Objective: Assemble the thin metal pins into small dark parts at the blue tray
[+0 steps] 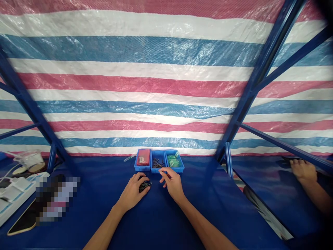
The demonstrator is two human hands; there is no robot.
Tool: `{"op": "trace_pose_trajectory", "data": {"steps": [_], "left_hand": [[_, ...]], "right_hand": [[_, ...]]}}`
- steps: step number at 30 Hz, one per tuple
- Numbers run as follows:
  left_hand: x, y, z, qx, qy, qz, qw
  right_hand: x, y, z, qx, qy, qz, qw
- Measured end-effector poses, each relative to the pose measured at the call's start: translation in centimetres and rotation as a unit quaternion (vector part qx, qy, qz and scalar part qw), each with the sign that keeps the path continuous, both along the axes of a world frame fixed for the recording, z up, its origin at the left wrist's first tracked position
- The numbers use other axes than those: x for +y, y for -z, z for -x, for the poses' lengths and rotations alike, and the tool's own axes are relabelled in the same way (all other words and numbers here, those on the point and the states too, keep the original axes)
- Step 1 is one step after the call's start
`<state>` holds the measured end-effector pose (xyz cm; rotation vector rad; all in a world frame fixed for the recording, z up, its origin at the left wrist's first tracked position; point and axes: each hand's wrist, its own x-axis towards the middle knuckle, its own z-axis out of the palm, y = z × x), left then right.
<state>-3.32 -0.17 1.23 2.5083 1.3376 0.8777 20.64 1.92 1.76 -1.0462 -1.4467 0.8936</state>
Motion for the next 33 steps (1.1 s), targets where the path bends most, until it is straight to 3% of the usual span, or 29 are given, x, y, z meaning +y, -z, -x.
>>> {"op": "trace_pose_trajectory", "data": {"steps": [10,16,20,27,33], "left_hand": [[0.11,0.15,-0.03,-0.005,0.000,-0.010,1.000],[0.02,0.11,-0.11,-0.007,-0.003,0.011,1.000],[0.04,0.14,-0.16,-0.008,-0.002,0.013,1.000],[0.06,0.24,-0.12,-0.009,0.000,0.012,1.000],[0.05,0.20,-0.13,-0.009,0.002,0.007,1.000]], "right_hand": [[0.22,0.67,0.32,0.011,0.020,0.021,1.000],[0.21,0.30,0.00,0.001,0.032,-0.023,0.999],[0.05,0.15,-0.05,-0.003,0.005,-0.027,1.000],[-0.13,0.24,0.31,0.029,-0.024,0.035,0.999],[-0.04,0.30,0.44,0.012,0.006,0.042,0.999]]}}
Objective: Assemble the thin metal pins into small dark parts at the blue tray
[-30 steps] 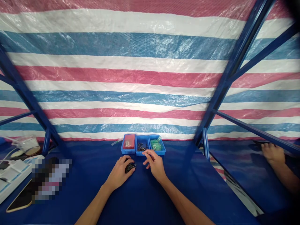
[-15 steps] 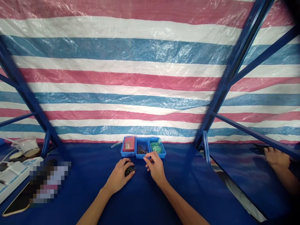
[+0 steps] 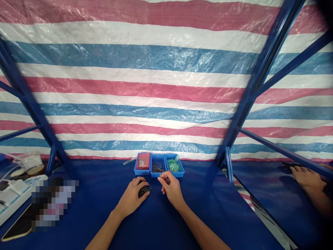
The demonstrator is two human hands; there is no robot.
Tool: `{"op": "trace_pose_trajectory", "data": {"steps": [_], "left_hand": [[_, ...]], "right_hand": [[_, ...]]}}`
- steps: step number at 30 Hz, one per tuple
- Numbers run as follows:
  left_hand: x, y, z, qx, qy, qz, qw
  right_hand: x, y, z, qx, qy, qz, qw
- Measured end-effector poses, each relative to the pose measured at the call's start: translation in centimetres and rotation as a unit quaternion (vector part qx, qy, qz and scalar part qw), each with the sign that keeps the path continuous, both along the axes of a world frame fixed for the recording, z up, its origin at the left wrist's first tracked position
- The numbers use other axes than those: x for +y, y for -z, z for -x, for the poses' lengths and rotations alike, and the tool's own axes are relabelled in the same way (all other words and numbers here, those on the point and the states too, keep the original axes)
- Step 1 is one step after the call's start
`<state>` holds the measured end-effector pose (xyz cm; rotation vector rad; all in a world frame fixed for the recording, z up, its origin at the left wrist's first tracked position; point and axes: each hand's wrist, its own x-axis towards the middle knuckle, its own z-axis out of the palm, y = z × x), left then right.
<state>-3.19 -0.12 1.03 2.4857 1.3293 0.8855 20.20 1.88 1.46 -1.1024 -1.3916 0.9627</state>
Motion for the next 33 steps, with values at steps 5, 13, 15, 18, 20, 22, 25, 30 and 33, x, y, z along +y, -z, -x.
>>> {"op": "trace_pose_trajectory", "data": {"steps": [5,13,15,18,20,22,25,30,33], "left_hand": [[-0.06,0.05,-0.05,0.001,-0.003,0.001,1.000],[0.05,0.12,0.00,0.000,-0.001,-0.001,1.000],[0.01,0.06,-0.01,0.001,0.000,0.002,1.000],[-0.05,-0.01,-0.02,0.002,0.003,0.004,1.000],[-0.06,-0.02,-0.02,0.003,0.002,0.004,1.000],[-0.05,-0.02,-0.01,0.005,0.000,0.004,1.000],[-0.03,-0.04,-0.02,0.006,0.000,0.000,1.000],[-0.04,-0.18,-0.08,0.008,-0.001,0.000,1.000],[-0.09,-0.24,-0.06,0.010,0.001,0.003,1.000]], "right_hand": [[-0.06,0.05,-0.08,-0.023,0.004,0.000,1.000],[-0.07,0.03,-0.36,-0.053,0.003,-0.060,0.997],[-0.06,-0.14,-0.44,-0.056,-0.001,-0.087,0.995],[-0.04,-0.23,-0.47,-0.045,-0.002,-0.089,0.995],[-0.04,-0.18,-0.42,-0.035,0.001,-0.075,0.997],[-0.06,-0.12,-0.35,-0.029,0.005,-0.054,0.998],[-0.10,-0.12,-0.36,-0.027,0.015,-0.035,0.999],[0.00,-0.36,-0.63,-0.026,0.040,-0.065,0.997],[0.13,-0.30,-0.74,-0.035,0.044,-0.082,0.995]]}}
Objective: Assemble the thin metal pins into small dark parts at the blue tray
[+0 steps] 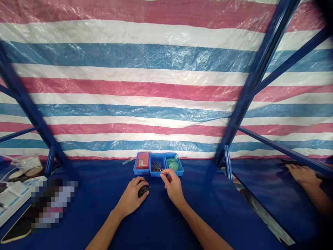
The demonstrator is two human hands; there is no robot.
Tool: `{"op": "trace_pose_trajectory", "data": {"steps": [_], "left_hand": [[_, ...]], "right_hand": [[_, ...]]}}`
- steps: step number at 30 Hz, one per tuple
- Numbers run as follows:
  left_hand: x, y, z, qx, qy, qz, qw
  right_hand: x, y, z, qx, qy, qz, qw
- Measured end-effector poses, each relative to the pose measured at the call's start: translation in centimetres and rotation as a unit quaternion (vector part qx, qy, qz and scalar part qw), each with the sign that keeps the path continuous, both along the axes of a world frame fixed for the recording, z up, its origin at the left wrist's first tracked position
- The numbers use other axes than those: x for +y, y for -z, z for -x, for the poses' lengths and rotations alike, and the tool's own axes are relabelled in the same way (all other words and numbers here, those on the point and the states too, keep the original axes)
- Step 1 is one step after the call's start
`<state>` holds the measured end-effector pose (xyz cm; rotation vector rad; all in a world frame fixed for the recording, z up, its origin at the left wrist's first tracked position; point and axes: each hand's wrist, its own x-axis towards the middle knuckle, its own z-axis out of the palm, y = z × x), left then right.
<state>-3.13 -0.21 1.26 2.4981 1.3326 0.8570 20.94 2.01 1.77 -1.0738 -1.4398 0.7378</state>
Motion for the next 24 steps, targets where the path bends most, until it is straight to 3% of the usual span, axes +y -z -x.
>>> {"op": "trace_pose_trajectory", "data": {"steps": [11,24], "left_hand": [[0.06,0.03,-0.01,-0.002,0.000,-0.005,1.000],[-0.04,-0.14,-0.02,-0.010,-0.001,-0.010,1.000]], "right_hand": [[0.30,0.48,-0.19,-0.056,0.013,-0.055,0.997],[0.29,0.67,0.06,-0.047,0.013,-0.032,0.998]]}}
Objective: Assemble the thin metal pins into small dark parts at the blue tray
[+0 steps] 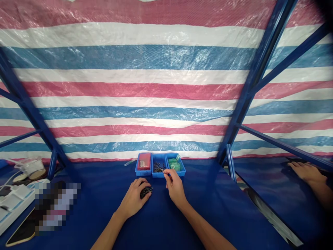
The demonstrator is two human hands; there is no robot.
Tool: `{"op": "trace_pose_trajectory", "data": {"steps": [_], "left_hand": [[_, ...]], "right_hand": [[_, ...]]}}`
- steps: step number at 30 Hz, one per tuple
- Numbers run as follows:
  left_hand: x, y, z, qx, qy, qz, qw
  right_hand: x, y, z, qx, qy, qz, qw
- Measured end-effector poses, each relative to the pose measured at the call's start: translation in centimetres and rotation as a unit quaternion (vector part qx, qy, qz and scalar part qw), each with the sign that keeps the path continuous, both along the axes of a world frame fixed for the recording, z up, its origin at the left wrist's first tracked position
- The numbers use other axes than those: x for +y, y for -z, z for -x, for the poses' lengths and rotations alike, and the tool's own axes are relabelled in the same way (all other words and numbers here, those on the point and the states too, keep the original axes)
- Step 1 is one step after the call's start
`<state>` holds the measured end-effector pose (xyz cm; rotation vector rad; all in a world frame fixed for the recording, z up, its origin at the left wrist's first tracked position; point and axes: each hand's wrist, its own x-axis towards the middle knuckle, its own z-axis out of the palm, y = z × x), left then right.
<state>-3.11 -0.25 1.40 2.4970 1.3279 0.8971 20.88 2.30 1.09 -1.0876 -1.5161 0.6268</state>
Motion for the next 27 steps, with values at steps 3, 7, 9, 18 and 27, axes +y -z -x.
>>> {"op": "trace_pose_trajectory", "data": {"steps": [3,7,9,18,27], "left_hand": [[-0.05,-0.08,-0.02,0.002,-0.002,0.007,1.000],[0.00,-0.02,-0.01,0.001,-0.001,0.010,1.000],[0.05,0.05,0.00,0.001,0.000,0.010,1.000],[-0.02,-0.04,0.00,0.009,-0.010,0.013,1.000],[-0.03,0.05,0.06,-0.002,-0.006,0.002,1.000]], "right_hand": [[-0.05,0.02,0.06,0.001,-0.005,0.005,1.000],[-0.13,-0.12,0.08,-0.006,-0.007,0.003,1.000],[-0.15,-0.22,0.09,-0.014,-0.002,-0.004,1.000],[-0.19,-0.51,0.18,-0.048,0.004,-0.024,0.999],[-0.11,-0.13,0.33,-0.032,-0.011,-0.009,0.999]]}}
